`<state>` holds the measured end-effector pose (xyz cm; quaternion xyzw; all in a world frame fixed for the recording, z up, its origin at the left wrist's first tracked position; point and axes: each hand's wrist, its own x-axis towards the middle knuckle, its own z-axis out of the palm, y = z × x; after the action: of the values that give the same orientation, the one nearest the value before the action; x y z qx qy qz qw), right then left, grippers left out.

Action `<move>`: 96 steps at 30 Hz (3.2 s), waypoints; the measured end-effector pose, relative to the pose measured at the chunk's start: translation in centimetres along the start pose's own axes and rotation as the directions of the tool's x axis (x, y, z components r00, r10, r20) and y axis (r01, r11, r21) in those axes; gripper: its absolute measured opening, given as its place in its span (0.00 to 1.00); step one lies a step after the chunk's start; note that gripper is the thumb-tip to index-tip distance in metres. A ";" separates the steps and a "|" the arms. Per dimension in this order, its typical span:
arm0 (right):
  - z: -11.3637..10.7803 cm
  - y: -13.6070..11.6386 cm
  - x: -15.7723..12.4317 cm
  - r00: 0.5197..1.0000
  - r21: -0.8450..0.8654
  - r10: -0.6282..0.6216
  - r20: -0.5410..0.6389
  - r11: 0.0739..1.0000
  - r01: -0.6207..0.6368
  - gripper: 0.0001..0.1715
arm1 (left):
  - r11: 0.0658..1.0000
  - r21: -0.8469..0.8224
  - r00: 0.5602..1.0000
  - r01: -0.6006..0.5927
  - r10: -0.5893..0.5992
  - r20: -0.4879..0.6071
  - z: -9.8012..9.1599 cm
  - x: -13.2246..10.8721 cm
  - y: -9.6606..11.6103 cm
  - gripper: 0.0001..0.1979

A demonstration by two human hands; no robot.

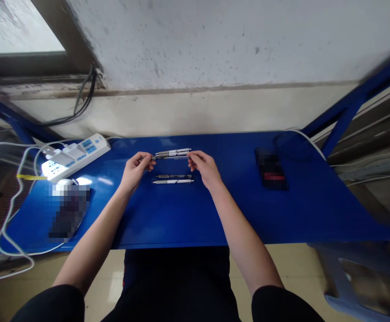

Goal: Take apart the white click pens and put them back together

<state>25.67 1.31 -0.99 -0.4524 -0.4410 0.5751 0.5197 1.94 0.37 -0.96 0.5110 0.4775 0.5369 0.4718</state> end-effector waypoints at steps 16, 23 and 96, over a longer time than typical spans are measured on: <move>0.0 0.2 0.0 0.997 -0.054 -0.061 -0.047 0.997 0.059 0.11 | 1.000 0.004 1.000 -0.006 0.006 0.022 0.2 -0.1 0.2 0.12; -0.1 0.4 0.3 0.995 -0.065 -0.062 -0.074 0.996 0.058 0.11 | 1.000 0.011 1.000 -0.006 0.006 0.006 0.1 -0.1 0.2 0.13; 0.2 0.4 -0.1 0.996 -0.066 -0.056 0.069 0.996 0.060 0.13 | 0.988 0.143 0.973 0.058 -0.087 0.212 0.1 -0.3 0.0 0.17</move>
<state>25.41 1.20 -1.30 -0.4371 -0.4905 0.5594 0.5054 2.03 0.05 -0.94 0.5798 0.4769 0.4263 0.5046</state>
